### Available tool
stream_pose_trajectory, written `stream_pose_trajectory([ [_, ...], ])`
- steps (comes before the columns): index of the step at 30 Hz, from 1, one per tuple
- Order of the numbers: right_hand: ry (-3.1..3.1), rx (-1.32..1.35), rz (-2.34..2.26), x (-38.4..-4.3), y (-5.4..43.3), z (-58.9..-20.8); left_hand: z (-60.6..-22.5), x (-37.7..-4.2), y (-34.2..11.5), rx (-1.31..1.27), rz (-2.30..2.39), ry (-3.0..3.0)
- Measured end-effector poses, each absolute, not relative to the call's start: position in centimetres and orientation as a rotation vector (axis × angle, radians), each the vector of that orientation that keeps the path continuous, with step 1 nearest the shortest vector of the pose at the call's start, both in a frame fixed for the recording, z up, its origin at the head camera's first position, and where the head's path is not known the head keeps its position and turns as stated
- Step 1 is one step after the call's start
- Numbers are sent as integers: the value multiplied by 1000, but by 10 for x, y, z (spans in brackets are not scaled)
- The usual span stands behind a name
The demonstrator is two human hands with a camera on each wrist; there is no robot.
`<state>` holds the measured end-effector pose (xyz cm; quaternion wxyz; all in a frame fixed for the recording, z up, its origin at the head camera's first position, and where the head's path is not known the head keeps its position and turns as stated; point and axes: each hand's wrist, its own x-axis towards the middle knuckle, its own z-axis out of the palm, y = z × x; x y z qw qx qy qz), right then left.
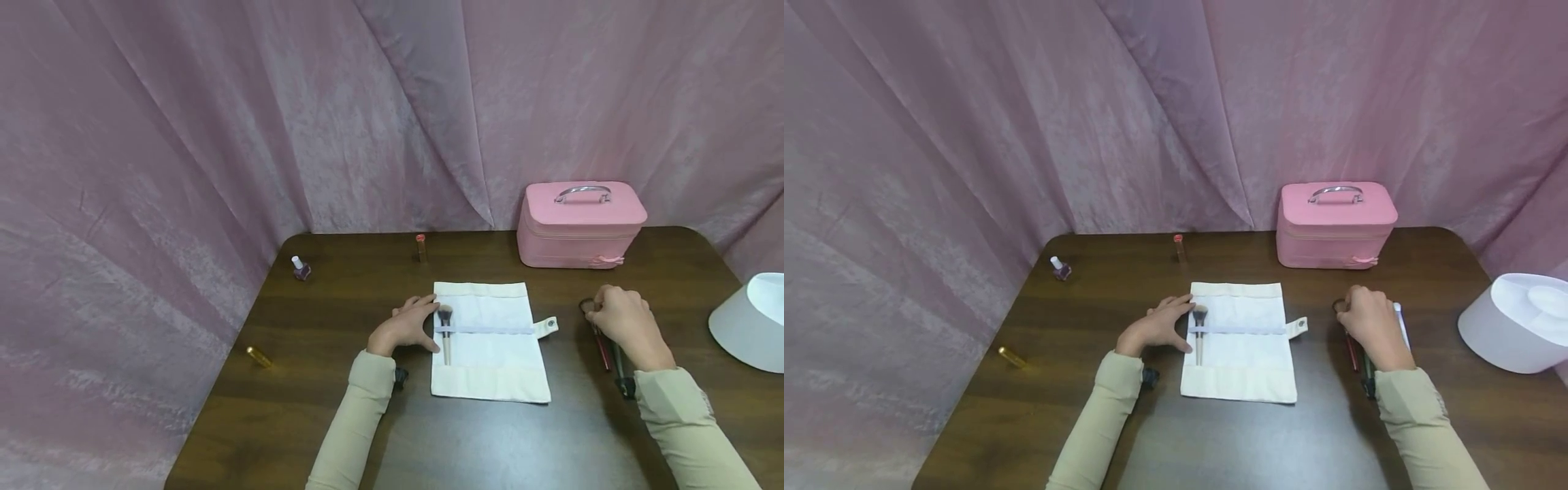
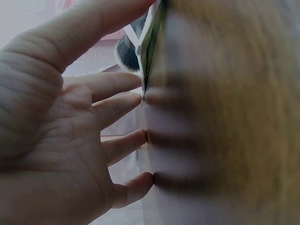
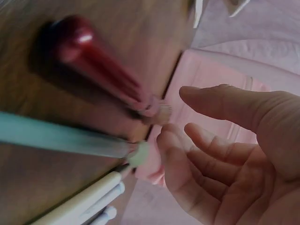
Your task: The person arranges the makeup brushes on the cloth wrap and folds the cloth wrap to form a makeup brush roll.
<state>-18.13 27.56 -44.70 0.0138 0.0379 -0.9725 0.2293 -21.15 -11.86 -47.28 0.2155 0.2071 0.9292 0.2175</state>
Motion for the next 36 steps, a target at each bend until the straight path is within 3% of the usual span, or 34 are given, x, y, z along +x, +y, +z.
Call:
stream_pose_trajectory([
  [20,-3123,115,719,-187,267,-457,-474,-212,-120,569,579,2584],
  [36,-2925,79,863,-199,253,-438,-474,-213,-118,539,584,2590],
])
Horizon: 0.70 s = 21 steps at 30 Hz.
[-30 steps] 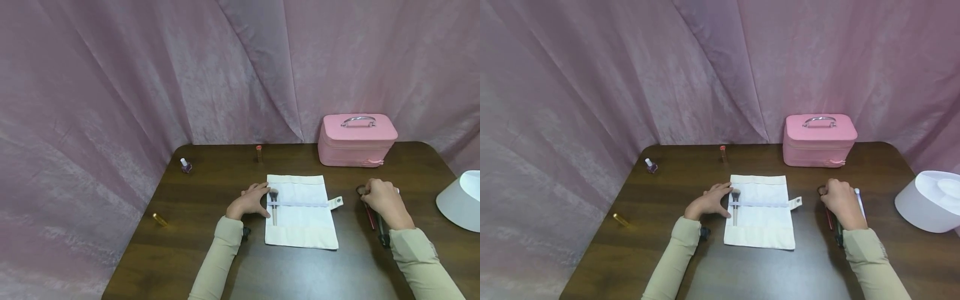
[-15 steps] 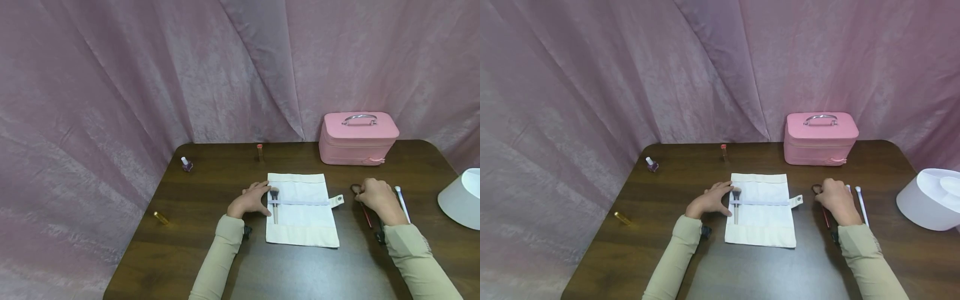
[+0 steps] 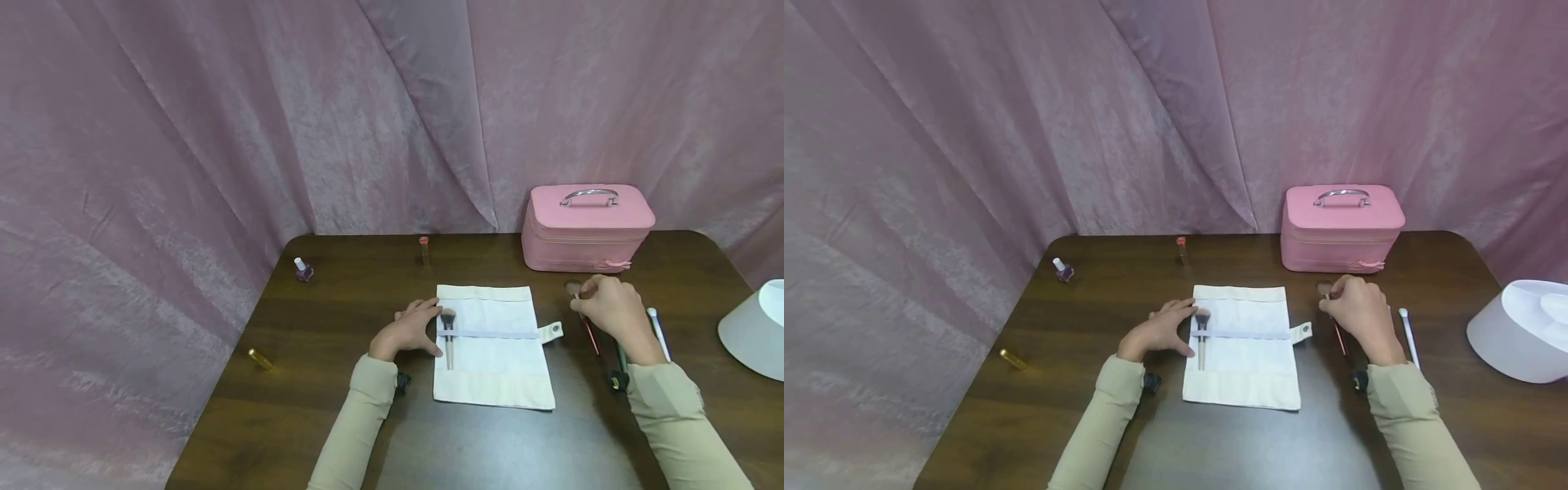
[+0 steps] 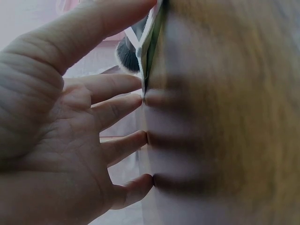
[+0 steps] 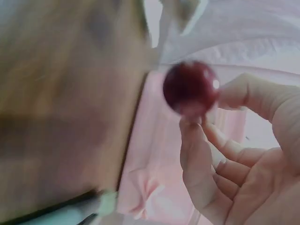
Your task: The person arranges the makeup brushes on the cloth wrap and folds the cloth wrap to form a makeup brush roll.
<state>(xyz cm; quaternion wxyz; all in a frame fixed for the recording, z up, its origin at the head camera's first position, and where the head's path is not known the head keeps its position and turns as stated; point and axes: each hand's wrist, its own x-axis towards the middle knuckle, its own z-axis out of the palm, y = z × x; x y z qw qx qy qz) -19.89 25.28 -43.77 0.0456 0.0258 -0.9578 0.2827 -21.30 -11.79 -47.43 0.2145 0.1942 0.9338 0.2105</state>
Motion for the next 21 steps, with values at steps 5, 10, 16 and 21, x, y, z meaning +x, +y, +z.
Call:
stream_pose_trajectory([
  [5,-2775,45,961,-200,239,-427,-474,-212,-120,547,593,2590],
  [10,-2595,-13,1115,-201,224,-417,-471,-212,-119,566,592,2592],
  [16,-2335,-27,1462,-208,205,-413,-472,-212,-120,563,611,2586],
  [21,-2146,-3,1811,-216,188,-412,-473,-212,-121,557,616,2575],
])
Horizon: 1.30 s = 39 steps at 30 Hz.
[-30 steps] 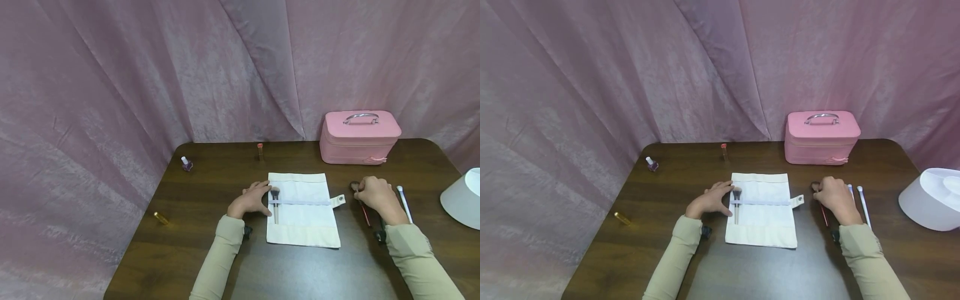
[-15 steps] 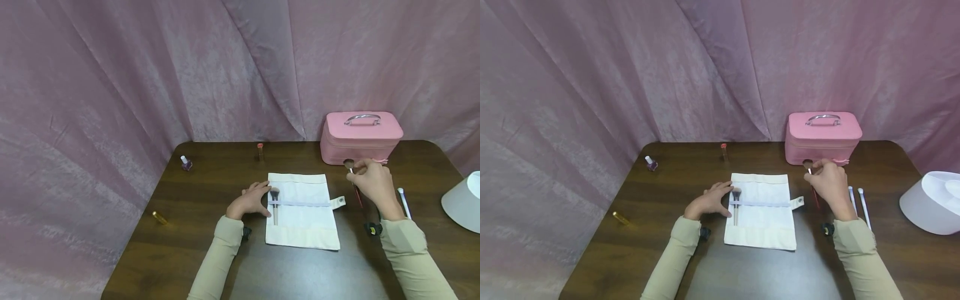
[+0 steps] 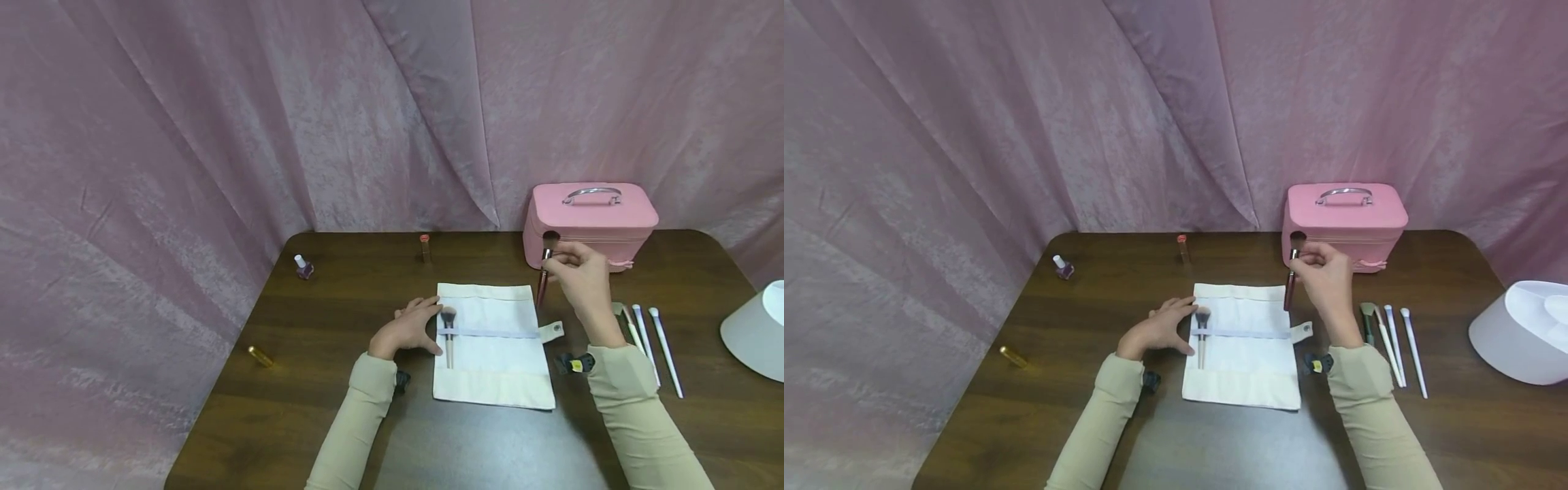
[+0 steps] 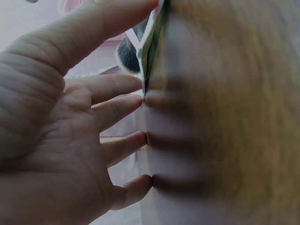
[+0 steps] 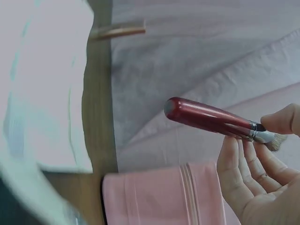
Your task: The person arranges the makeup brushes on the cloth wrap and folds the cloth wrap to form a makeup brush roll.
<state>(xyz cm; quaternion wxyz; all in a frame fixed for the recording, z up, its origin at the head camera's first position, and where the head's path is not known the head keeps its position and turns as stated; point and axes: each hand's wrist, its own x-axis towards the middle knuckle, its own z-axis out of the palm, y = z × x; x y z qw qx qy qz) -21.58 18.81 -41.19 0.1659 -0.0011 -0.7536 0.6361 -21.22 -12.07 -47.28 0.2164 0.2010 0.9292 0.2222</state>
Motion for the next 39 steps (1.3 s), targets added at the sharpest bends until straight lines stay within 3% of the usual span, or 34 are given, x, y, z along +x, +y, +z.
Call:
stream_pose_trajectory([
  [19,-1821,-205,2249,-229,133,-421,-472,-212,-118,559,621,2575],
  [39,-2210,-205,2275,-222,117,-460,-472,-213,-118,535,586,2590],
])
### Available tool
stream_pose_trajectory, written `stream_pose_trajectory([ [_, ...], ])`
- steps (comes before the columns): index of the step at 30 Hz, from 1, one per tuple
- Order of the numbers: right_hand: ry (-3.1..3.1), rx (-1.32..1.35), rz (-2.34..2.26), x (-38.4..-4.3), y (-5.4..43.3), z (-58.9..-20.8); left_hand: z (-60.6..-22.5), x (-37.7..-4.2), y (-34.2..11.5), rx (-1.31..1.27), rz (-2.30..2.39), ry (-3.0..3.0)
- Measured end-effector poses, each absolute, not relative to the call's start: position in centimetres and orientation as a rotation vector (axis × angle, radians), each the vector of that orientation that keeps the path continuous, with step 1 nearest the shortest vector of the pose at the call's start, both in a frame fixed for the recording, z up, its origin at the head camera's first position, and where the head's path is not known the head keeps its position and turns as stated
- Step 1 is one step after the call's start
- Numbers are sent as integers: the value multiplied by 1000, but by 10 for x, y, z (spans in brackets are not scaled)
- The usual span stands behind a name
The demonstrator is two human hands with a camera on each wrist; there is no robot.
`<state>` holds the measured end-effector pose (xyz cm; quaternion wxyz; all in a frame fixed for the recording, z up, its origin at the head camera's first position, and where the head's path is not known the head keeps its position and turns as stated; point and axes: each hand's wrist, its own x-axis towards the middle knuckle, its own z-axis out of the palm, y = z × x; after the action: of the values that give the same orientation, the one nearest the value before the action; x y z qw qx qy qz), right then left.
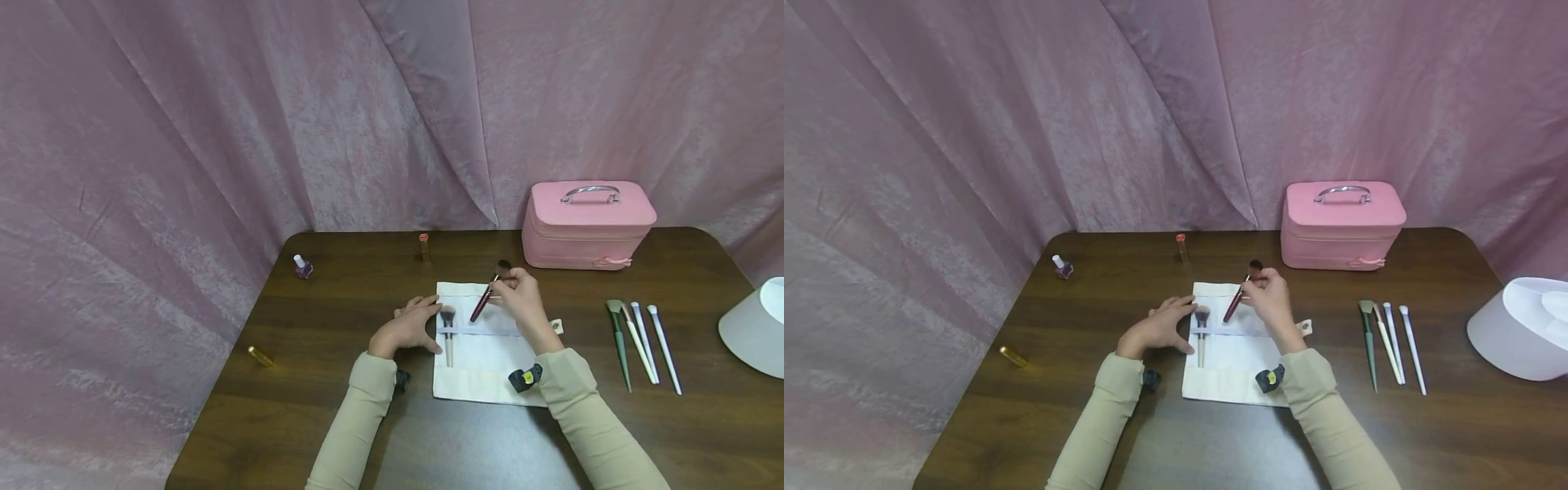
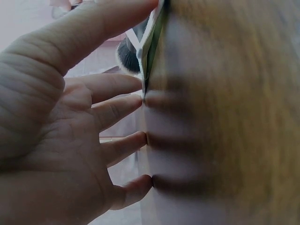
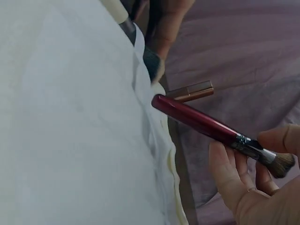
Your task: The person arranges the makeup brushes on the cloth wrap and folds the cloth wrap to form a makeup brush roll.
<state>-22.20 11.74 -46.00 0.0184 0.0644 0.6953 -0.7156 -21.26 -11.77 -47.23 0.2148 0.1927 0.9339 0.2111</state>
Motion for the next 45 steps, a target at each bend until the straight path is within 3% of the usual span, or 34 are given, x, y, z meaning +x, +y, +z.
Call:
stream_pose_trajectory([
  [29,2247,-46,-1750,-223,105,-476,-474,-215,-116,523,576,2594],
  [45,2550,-15,-1384,-218,98,-476,-473,-215,-115,541,534,2608],
])
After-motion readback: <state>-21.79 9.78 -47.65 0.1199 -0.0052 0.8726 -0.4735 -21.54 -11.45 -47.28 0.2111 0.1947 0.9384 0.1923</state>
